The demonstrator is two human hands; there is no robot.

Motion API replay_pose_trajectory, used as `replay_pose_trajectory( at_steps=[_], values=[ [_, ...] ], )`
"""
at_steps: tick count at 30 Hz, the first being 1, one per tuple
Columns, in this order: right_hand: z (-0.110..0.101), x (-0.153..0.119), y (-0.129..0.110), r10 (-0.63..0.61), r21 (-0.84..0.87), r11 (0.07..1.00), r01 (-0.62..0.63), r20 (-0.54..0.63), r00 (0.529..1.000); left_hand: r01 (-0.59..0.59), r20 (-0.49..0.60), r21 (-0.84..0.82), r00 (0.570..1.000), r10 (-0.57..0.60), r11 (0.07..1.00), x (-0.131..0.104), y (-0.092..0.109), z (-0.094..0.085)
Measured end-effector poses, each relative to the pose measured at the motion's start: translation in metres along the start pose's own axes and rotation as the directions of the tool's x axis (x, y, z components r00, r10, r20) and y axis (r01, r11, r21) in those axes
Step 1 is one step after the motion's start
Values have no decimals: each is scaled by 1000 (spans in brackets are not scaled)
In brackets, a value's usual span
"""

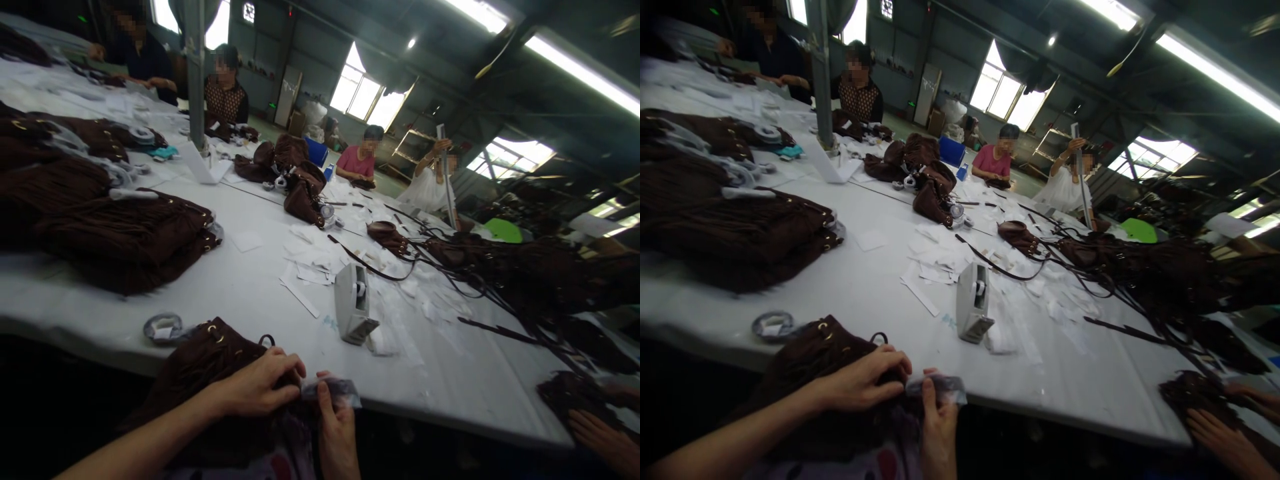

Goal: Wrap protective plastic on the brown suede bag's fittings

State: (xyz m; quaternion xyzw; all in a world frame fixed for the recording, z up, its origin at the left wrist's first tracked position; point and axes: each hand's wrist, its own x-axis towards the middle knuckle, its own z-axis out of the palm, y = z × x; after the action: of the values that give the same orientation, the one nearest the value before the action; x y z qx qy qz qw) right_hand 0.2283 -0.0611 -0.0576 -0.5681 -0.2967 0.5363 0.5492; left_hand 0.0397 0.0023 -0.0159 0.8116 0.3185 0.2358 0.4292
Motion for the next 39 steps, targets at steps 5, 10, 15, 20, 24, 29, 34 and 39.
replay_pose_trajectory(
  at_steps=[5,10,15,20,24,29,34,39],
  values=[
    [6,-2,-6,64,107,992,-62,-15,998,7,41,71,999,-10,997,10,2,-4],
    [14,-2,-17,106,202,974,-100,-19,994,-67,148,97,988,53,993,22,2,-13],
    [19,1,-17,146,294,949,-113,-95,985,-121,178,193,980,86,974,29,6,-15],
    [19,1,-13,142,278,955,-108,-103,984,-159,163,271,980,118,949,30,8,-8],
    [19,0,-12,146,288,950,-117,-80,986,-166,142,314,982,127,935,31,4,-1],
    [17,-2,-11,127,268,958,-105,-63,990,-165,133,305,983,130,938,33,0,0],
    [12,0,-6,156,299,947,-119,-104,982,-160,149,240,981,126,958,29,3,-6],
    [13,-3,-5,157,288,950,-123,-100,982,-145,164,223,980,109,964,31,4,-5]
  ],
)
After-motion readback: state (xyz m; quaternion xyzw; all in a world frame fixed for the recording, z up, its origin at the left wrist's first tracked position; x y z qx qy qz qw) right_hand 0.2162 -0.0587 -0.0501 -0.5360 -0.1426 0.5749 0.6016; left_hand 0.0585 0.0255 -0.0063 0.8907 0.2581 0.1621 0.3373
